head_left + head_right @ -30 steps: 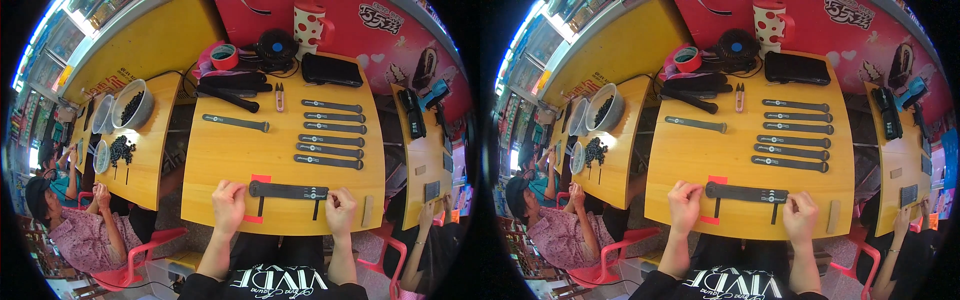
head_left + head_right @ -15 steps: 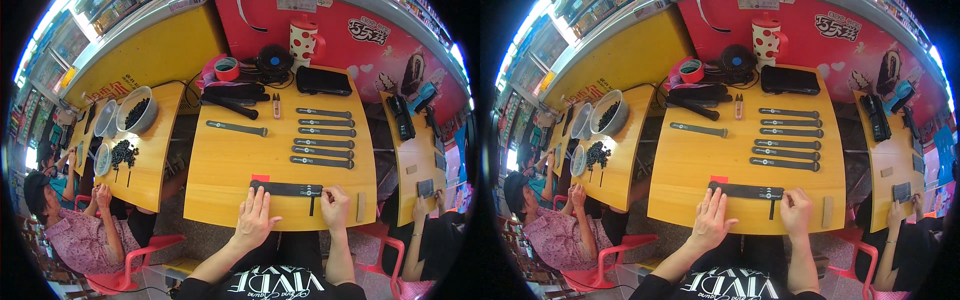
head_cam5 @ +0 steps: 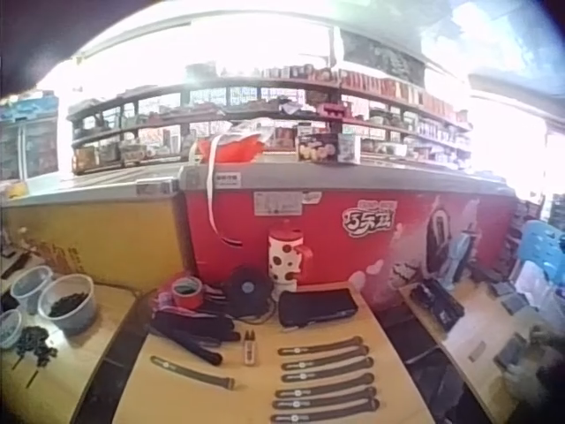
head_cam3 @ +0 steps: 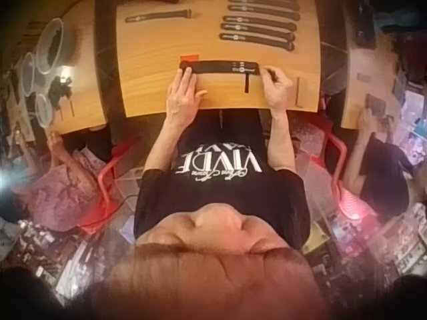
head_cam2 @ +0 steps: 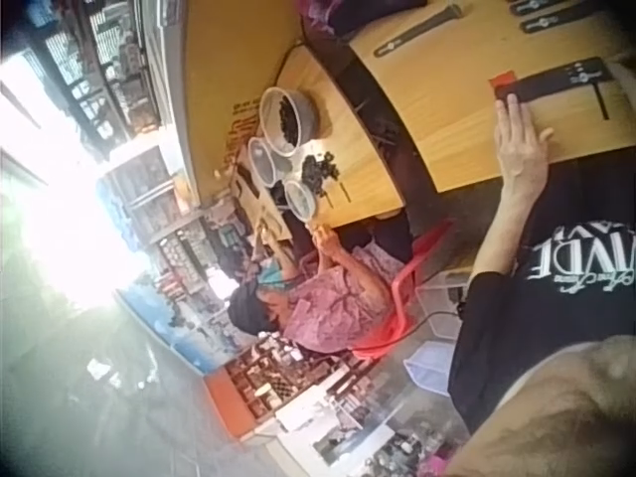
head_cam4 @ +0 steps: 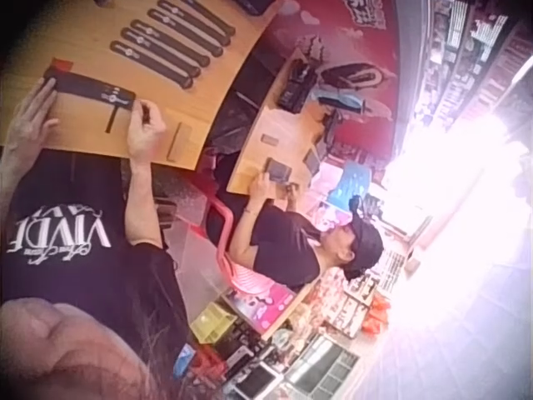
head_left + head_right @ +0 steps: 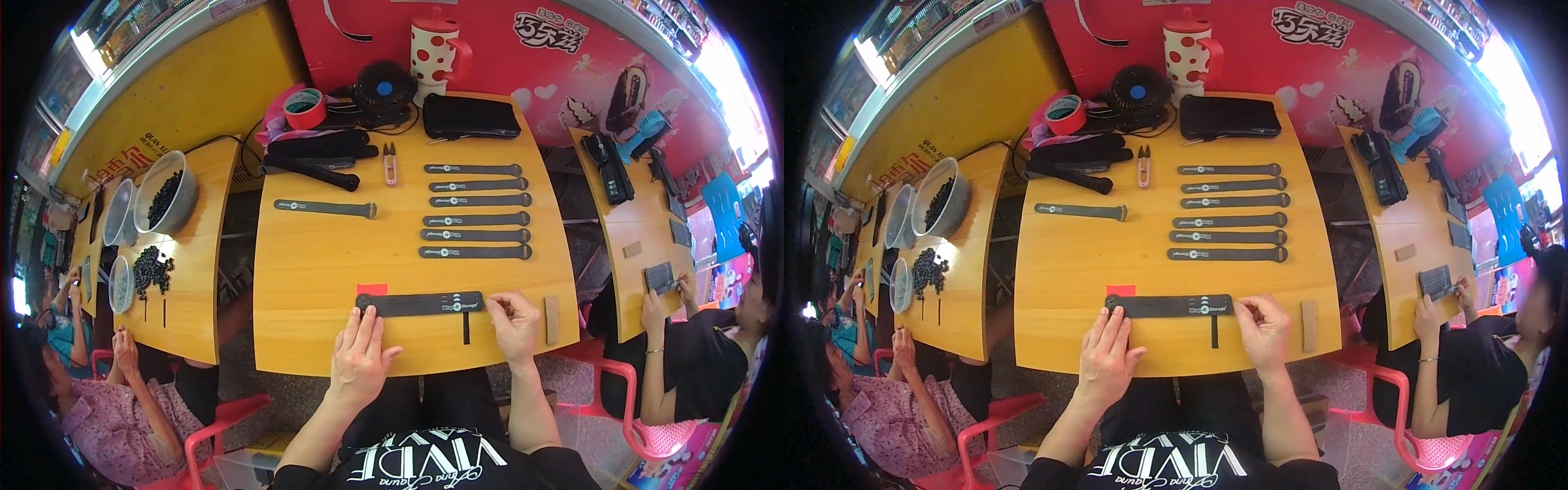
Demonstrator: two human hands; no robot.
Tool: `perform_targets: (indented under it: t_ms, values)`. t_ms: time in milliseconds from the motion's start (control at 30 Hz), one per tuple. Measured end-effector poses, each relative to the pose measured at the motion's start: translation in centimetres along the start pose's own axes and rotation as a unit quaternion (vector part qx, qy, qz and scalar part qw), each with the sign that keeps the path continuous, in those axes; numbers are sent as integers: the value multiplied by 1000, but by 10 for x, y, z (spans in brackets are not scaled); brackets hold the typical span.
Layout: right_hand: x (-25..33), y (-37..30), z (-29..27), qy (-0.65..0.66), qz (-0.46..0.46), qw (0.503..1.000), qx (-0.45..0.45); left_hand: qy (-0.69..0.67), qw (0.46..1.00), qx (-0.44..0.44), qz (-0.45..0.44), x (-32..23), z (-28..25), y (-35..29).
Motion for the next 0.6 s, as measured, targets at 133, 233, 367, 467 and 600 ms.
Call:
perform_targets:
  t_ms: [133, 233, 367, 467, 600]
  values:
    - [12, 5, 9, -150, -64, 987, 13, -8, 1000, -5, 1, 3, 2, 1]
    - [20, 5, 8, -133, -39, 990, 19, -20, 1000, -5, 5, 5, -4, -1]
    - [14, -4, 4, -102, -44, 994, 0, -17, 1000, 13, 13, 0, -18, -4]
    - [54, -22, 34, -332, -196, 919, 75, 1, 996, 66, 53, -16, -24, 3]
    - [58, -28, 76, -439, -183, 849, 229, 52, 988, 142, 12, -12, -13, 14]
Point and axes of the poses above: each hand's wrist, its own y-axis towards the middle knuckle, its own z-axis out of the palm, x = y × z, the point moved 4 cm from there along y, towards the middle knuckle, and after that the axes turned 14 degrees about x, right-handed, at the moved point
